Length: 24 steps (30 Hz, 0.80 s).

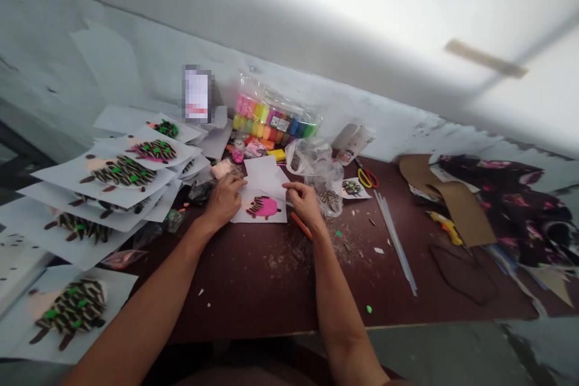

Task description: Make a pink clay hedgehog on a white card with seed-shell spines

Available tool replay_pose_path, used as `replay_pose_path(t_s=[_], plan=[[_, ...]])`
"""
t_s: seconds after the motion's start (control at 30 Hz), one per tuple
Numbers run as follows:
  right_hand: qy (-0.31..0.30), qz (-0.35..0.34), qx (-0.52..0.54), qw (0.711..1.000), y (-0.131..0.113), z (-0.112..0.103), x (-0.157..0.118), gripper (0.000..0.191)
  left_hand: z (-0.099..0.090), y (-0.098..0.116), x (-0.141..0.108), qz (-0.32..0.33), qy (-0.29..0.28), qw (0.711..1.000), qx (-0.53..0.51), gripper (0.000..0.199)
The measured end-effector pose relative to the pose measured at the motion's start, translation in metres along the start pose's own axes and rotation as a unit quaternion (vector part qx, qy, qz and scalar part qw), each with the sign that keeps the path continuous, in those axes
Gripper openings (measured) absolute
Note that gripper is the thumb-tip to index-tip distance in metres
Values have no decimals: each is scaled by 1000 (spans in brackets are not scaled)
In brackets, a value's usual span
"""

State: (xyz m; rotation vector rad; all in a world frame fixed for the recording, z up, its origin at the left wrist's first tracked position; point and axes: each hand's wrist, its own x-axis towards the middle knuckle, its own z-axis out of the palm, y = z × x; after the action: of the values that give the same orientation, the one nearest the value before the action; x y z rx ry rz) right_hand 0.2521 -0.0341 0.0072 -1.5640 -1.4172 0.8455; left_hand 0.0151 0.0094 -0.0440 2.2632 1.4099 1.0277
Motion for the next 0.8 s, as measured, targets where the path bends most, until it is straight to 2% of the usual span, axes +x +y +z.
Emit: replay_pose_path(t_s=[0.17, 0.37, 0.5, 0.57, 0.7, 0.8], plan=[[-20, -9, 16, 1000, 2, 7, 0, 32, -1, 1, 0, 0, -9, 1000, 0, 47], [6, -63, -58, 996, -7, 12, -5, 24, -7, 8, -1, 4, 14, 1000, -3, 46], [-20, -31, -47, 998, -12, 17, -8, 28, -12, 16, -1, 11, 29, 999, -18, 44], [-24, -44, -85, 995, -14, 20, -9, 29, -14, 21, -1, 18, 28, 999, -29, 43], [-36, -117, -191, 974, -19, 23, -11, 36, -15, 32, -2, 38, 19, 998, -55, 41], [-46, -107, -219, 969, -23, 25, -14, 37, -14, 38, -4, 49, 5, 997, -54, 40]])
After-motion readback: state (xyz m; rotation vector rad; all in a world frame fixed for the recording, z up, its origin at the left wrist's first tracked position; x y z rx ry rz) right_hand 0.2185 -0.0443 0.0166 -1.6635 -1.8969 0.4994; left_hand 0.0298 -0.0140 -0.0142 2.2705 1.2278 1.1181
